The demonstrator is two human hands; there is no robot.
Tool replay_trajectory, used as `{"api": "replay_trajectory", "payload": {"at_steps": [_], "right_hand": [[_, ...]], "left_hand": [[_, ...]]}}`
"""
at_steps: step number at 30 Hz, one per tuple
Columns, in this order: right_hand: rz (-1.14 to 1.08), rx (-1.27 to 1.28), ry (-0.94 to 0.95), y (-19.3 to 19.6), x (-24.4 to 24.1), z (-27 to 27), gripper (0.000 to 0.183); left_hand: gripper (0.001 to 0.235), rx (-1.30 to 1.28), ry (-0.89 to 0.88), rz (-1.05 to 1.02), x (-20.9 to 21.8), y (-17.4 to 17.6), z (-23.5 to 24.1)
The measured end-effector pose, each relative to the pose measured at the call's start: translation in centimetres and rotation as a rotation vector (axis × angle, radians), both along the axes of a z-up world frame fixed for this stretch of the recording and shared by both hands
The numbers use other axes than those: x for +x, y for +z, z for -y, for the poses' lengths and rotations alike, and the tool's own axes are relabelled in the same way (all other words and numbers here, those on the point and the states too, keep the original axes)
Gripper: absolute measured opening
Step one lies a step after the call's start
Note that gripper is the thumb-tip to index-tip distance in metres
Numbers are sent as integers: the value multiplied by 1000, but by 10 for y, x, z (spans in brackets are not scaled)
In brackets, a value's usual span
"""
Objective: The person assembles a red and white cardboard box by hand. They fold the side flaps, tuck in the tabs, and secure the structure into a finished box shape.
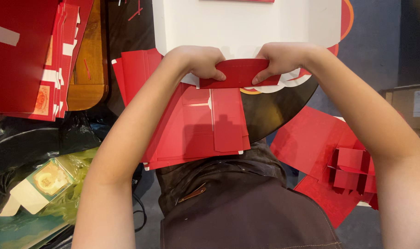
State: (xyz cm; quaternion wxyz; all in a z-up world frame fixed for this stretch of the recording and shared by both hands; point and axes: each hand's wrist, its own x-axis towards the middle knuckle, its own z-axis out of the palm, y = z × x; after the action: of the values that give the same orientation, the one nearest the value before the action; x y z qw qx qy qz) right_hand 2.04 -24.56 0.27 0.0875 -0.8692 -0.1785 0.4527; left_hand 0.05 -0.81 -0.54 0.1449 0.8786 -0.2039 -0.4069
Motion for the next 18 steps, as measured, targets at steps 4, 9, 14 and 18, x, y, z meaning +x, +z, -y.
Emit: {"api": "replay_trajectory", "payload": {"at_steps": [4,9,14,18], "right_hand": [[45,23,55,1,-5,-1,36],[-15,105,35,6,-8,1,36],[48,316,200,31,-41,9,62],[293,527,350,35,-100,22,80]], "left_hand": [[39,-76,26,-51,-2,-9,-1],[38,-164,-11,-47,-5,-7,-5],[54,-496,-91,174,-44,12,-17],[65,-553,-76,534,-112,0,-20]]}}
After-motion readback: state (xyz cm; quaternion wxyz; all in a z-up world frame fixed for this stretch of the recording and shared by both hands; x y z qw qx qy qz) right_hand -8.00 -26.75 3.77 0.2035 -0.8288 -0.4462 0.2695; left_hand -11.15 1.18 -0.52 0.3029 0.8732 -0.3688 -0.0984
